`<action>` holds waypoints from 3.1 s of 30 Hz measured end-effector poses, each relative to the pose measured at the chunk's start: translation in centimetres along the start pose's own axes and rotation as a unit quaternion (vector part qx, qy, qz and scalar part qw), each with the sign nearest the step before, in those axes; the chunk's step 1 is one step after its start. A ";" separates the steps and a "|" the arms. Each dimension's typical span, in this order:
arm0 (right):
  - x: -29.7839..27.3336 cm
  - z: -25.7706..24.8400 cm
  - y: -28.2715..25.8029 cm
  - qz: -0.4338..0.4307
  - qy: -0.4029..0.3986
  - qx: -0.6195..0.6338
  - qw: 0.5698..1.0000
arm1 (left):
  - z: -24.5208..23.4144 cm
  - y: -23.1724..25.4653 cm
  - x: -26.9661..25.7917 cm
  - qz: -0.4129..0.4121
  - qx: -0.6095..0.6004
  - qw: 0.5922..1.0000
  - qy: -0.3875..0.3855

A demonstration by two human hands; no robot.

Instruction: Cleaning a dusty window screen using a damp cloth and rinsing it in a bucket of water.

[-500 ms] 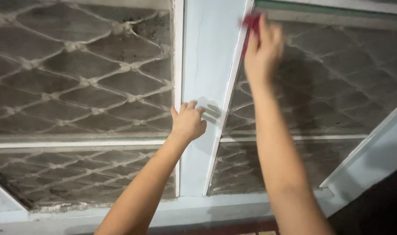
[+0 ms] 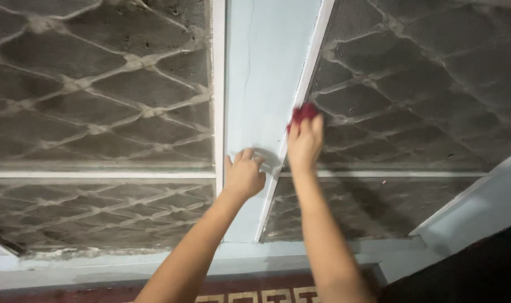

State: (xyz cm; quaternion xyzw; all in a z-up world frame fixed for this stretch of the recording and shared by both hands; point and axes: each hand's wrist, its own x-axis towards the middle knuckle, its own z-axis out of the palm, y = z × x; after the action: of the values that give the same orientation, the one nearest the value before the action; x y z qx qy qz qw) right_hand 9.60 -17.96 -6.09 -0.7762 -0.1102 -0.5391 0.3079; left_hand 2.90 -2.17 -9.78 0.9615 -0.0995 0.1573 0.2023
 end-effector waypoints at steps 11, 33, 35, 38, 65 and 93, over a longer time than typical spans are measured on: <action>-13.1 -1.1 3.9 0.097 -0.118 -0.003 0.988 | 3.3 -0.4 -1.6 -0.017 -0.009 0.999 0.030; -19.7 3.4 3.3 0.029 -0.170 0.044 0.984 | 4.1 -3.1 -6.0 -0.113 -0.003 0.993 -0.031; -21.9 3.8 4.9 0.222 -0.263 0.128 0.930 | 3.4 -3.0 -6.5 -0.128 -0.017 0.991 -0.047; -18.3 1.6 3.5 0.187 -0.228 0.176 0.939 | 3.4 -3.3 -6.9 -0.136 -0.036 0.989 -0.037; -10.6 3.7 -4.5 -0.008 -0.136 0.178 0.975 | 4.0 -6.2 -7.4 -0.184 -0.183 0.958 0.124; -6.4 4.4 -6.5 0.051 -0.156 0.168 0.972 | 3.9 -10.2 -10.6 -0.188 -0.228 0.945 0.140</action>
State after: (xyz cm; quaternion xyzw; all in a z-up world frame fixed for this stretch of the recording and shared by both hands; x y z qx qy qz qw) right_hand 7.16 -9.24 -10.58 -0.7924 -0.2058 -0.3688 0.4401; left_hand -3.35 6.70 -20.42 0.8591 0.0795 0.2229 0.4538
